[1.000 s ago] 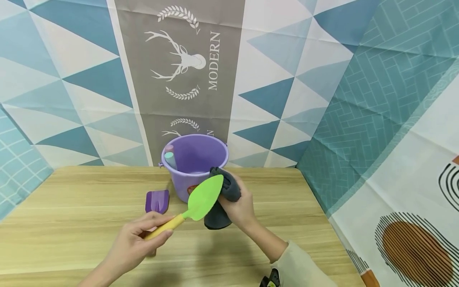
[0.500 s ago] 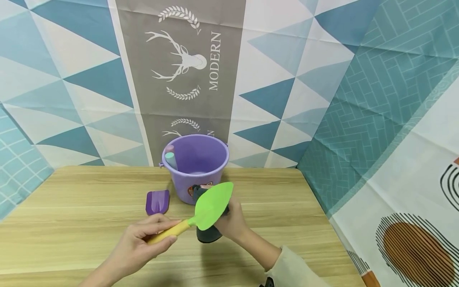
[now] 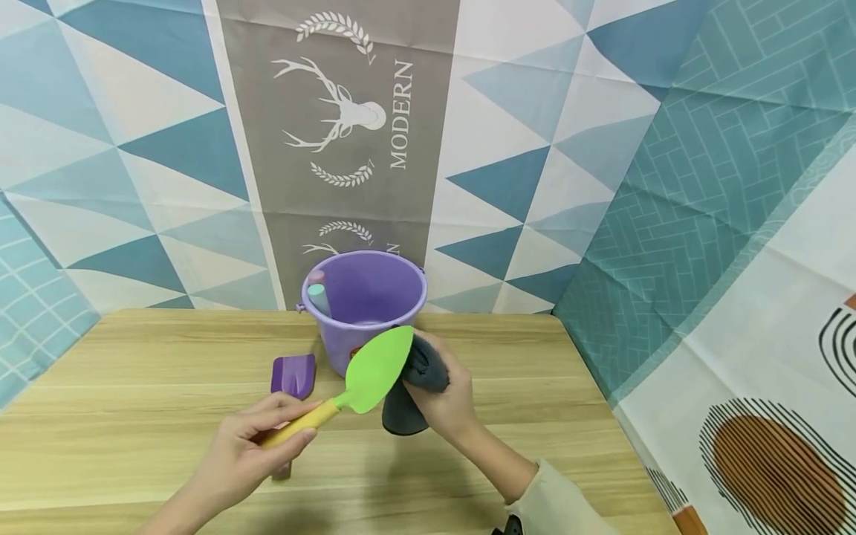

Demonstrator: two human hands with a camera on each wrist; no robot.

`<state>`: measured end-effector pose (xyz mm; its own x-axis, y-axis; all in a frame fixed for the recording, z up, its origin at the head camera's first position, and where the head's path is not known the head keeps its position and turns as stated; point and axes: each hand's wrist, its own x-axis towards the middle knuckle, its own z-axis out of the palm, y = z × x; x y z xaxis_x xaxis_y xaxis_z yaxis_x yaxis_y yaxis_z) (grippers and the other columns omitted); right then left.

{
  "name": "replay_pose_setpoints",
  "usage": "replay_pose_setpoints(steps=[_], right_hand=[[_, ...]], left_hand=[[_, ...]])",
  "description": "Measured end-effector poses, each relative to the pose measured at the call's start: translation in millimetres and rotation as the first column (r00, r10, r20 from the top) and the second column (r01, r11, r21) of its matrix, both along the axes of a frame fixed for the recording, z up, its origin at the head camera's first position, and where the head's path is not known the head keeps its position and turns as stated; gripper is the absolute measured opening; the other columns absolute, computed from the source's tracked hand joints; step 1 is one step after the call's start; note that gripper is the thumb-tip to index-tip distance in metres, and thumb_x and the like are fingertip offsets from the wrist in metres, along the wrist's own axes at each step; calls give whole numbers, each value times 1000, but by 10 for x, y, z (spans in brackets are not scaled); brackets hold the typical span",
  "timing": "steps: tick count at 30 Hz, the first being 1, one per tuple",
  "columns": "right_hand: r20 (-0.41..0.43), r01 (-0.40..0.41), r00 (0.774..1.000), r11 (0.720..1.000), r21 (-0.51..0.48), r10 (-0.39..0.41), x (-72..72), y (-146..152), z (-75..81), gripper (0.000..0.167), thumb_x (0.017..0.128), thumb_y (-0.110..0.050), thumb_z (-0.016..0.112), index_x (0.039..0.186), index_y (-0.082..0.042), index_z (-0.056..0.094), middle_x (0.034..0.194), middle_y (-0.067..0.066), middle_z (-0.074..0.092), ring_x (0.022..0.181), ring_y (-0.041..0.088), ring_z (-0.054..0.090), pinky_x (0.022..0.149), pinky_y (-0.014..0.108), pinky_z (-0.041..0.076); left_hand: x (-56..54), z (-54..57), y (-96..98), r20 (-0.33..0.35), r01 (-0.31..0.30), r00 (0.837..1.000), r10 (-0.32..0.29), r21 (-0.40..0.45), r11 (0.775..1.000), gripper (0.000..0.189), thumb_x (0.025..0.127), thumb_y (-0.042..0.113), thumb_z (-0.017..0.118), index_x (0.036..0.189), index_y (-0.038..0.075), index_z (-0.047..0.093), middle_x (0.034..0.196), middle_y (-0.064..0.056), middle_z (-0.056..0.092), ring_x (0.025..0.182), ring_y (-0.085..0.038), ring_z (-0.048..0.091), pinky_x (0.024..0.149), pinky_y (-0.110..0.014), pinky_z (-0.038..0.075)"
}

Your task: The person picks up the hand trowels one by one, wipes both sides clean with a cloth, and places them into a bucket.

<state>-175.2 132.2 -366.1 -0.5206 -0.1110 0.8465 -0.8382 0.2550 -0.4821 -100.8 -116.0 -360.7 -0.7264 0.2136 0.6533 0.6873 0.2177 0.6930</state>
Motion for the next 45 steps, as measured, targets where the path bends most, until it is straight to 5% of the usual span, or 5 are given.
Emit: replay_pose_setpoints(steps=[6, 18, 27, 34, 45], right_hand=[[-60, -29, 998, 999, -18, 28, -5, -12, 58, 49, 75, 1, 73, 121, 0, 57, 119, 2, 62, 112, 6, 57, 95, 20, 46], [88, -144, 987, 983, 112, 134, 117, -202, -87, 45, 68, 9, 72, 108, 0, 56, 100, 18, 65, 102, 7, 61, 84, 28, 53], [-28, -176, 982, 955, 241, 188, 65, -185, -104, 45, 79, -5, 71, 121, -2, 54, 112, 17, 63, 107, 18, 62, 89, 28, 52], [-111, -142, 974, 917, 372, 196, 33, -94, -136, 50, 72, -1, 73, 120, -4, 57, 112, 13, 64, 102, 23, 61, 89, 30, 51], [-289, 51, 945, 808, 588, 151, 14, 35, -128, 59, 65, -3, 76, 122, -8, 59, 118, 9, 62, 103, 21, 60, 85, 31, 52]], left_hand=[[-14, -30, -5, 31, -31, 999, 31, -11, 999, 30, 77, 0, 73, 106, 9, 71, 87, 3, 65, 69, -3, 52, 50, -20, 46], [-79, -14, 67, -32, 15, 999, -14, 25, 1000, 31, 76, -4, 72, 106, 3, 70, 82, -7, 63, 70, -1, 51, 49, -19, 44], [-83, 68, 57, 68, -50, 997, 46, 56, 997, 28, 77, -4, 70, 105, 4, 70, 88, 0, 66, 74, -2, 54, 52, -21, 49], [-93, 177, -8, 293, -175, 944, 153, 48, 984, 25, 81, 5, 71, 105, 7, 70, 92, 8, 65, 73, -5, 55, 50, -23, 51], [-132, 292, -125, 441, -208, 862, 250, -141, 968, 38, 77, 3, 65, 113, 14, 68, 100, -3, 65, 79, -10, 53, 57, -21, 49]])
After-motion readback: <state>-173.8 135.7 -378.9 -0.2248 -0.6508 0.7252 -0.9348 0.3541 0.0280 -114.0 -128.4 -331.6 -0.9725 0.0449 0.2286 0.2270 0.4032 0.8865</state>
